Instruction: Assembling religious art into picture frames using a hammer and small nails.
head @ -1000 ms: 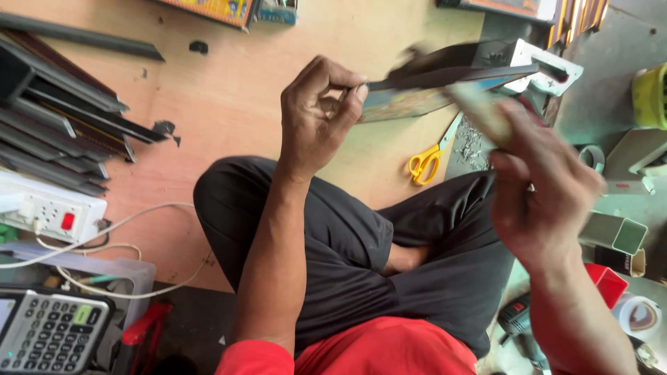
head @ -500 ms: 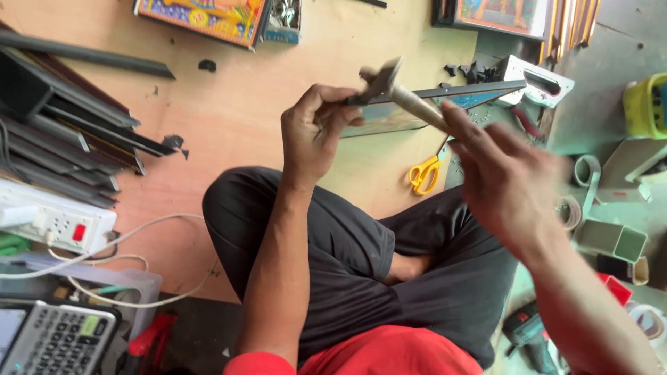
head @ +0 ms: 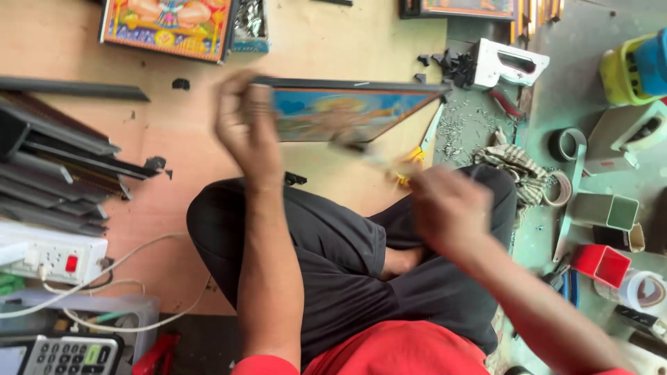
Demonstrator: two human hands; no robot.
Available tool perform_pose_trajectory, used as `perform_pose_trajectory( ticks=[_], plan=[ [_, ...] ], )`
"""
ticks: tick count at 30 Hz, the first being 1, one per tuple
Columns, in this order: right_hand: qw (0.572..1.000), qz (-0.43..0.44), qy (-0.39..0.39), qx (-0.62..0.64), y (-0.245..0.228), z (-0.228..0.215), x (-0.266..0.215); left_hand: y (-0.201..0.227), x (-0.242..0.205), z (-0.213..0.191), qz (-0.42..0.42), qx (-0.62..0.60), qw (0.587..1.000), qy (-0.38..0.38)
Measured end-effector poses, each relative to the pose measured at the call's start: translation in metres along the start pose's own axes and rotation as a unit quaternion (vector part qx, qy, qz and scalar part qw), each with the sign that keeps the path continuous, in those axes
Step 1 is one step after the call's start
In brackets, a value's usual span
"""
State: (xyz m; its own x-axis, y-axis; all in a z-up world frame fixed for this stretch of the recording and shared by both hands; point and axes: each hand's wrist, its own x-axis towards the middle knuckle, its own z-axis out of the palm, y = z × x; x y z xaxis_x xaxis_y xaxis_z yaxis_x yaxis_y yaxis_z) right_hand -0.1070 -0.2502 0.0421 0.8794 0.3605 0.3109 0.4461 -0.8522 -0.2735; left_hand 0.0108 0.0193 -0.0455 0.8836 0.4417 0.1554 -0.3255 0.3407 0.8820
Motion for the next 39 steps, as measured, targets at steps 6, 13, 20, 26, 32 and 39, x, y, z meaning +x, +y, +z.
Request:
perform_pose_trajectory(
  ticks=[6, 13, 20, 26, 32, 39],
  plan=[
    [0.992, 0.032, -0.106, -0.060, 0.023, 0.073, -0.023, 0.036, 0.004, 0.010, 0.229, 0.406, 0.884, 0.042],
    [0.985, 0.155, -0.073, -0.022, 0.180, 0.137, 0.050, 0.034, -0.029, 0.074, 0.346, 0.582, 0.717, -0.169],
    [0.992, 0.110, -0.014, -0.059, 0.253, 0.188, 0.075, 0.051, -0.021, 0.077, 0.333, 0.577, 0.701, -0.257],
    [0.969, 0.212, -0.014, 0.125, 0.202, 0.151, 0.067, 0.061, -0.016, 0.090, 0.347, 0.558, 0.719, -0.226],
    [0.728, 0.279, 0.085, 0.620, 0.117, 0.072, 0.071, 0.048, -0.021, 0.083, 0.329, 0.560, 0.726, -0.226],
    [0.678, 0.184, 0.060, 0.709, 0.068, 0.029, 0.075, 0.042, -0.026, 0.083, 0.349, 0.538, 0.733, -0.227]
  ],
)
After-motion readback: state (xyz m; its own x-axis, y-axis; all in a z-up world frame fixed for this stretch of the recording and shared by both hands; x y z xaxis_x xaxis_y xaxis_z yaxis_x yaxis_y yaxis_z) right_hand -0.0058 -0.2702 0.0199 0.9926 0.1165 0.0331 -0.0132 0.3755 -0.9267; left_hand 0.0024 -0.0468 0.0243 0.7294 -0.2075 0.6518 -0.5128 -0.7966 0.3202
